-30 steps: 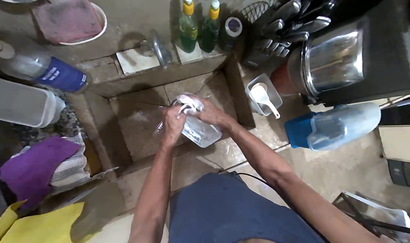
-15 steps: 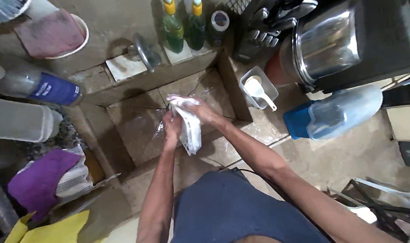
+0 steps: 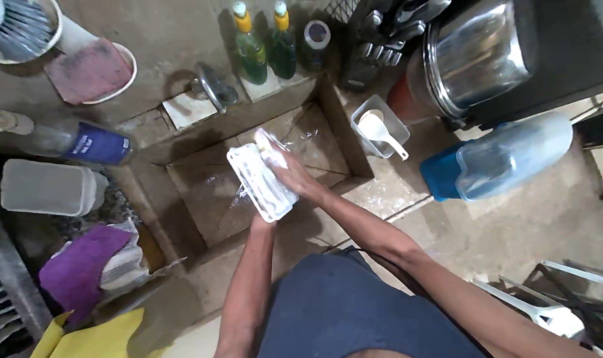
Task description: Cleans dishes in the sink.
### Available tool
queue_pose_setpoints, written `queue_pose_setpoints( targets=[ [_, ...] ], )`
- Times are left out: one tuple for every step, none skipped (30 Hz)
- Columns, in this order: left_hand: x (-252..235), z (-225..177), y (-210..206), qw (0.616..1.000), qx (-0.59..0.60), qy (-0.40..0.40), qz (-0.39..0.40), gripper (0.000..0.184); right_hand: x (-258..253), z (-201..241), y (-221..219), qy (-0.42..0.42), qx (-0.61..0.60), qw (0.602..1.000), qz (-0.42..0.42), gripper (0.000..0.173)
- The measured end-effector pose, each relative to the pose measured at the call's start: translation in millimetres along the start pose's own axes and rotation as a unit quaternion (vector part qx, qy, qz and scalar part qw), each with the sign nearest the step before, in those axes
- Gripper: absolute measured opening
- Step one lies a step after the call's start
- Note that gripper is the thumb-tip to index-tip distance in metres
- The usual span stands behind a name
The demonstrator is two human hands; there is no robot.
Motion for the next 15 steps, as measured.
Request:
queue_pose_setpoints(
  targets=[
    [-3, -9, -2, 0.998, -0.054, -0.035, 0.000, 0.038, 16, -2, -2, -0.001, -0.007, 1.000, -0.003, 0.054],
    [-4, -18, -3, 0.993, -0.100, -0.055, 0.017, 0.040, 36, -2, -6, 0.016, -0.005, 1.000, 0.009, 0.054],
    [-2, -29, -3, 0.978, -0.201, -0.059, 0.020, 0.042, 56, 1, -10, 0.038, 0.000, 0.999, 0.024, 0.054],
    [2, -37, -4, 0.957, -0.290, -0.016, 0.020, 0.041, 68, 4, -13, 0.074, -0.001, 0.997, 0.033, 0.054],
    [2, -34, -2, 0.925, -0.379, 0.011, 0.033, 0.038, 70, 9, -15, 0.102, 0.003, 0.994, 0.042, 0.055],
    [0, -21, 1, 0.898, -0.438, -0.018, 0.030, 0.036, 62, 14, -14, 0.115, 0.005, 0.992, 0.042, 0.056],
    [0, -8, 2, 0.886, -0.459, -0.050, 0.033, 0.035, 49, 18, -11, 0.108, 0.002, 0.994, 0.034, 0.057],
    [4, -4, -2, 0.897, -0.437, -0.058, 0.036, 0.036, 34, 18, -6, 0.077, -0.013, 0.997, 0.025, 0.058],
    [13, -11, -10, 0.915, -0.399, -0.044, 0.041, 0.038, 21, 13, -2, 0.032, -0.036, 0.999, 0.017, 0.057],
    [26, -28, -21, 0.931, -0.359, -0.015, 0.063, 0.040, 15, 7, 0, -0.004, -0.057, 0.998, 0.011, 0.056],
    [36, -42, -27, 0.939, -0.337, -0.021, 0.067, 0.041, 18, 1, -1, -0.024, -0.067, 0.997, 0.013, 0.056],
    [42, -52, -29, 0.929, -0.360, -0.048, 0.067, 0.041, 31, -2, -3, -0.031, -0.064, 0.997, 0.019, 0.055],
    [44, -58, -28, 0.905, -0.412, -0.085, 0.063, 0.041, 49, -5, -5, -0.032, -0.052, 0.998, 0.031, 0.054],
    [44, -61, -25, 0.871, -0.475, -0.109, 0.066, 0.041, 68, -6, -6, -0.030, -0.039, 0.998, 0.047, 0.052],
    [41, -63, -22, 0.836, -0.534, -0.113, 0.062, 0.041, 80, -8, -5, -0.023, -0.034, 0.997, 0.062, 0.050]
  ],
)
Point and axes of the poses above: each hand's wrist, its own x-axis away from the middle knuckle, its own y-axis out of the back of the hand, z = x × y, the point moved 5 cm from there along -x, towards the middle knuckle, and after that the axes turned 1 degree about x, right-handed, at the moved point
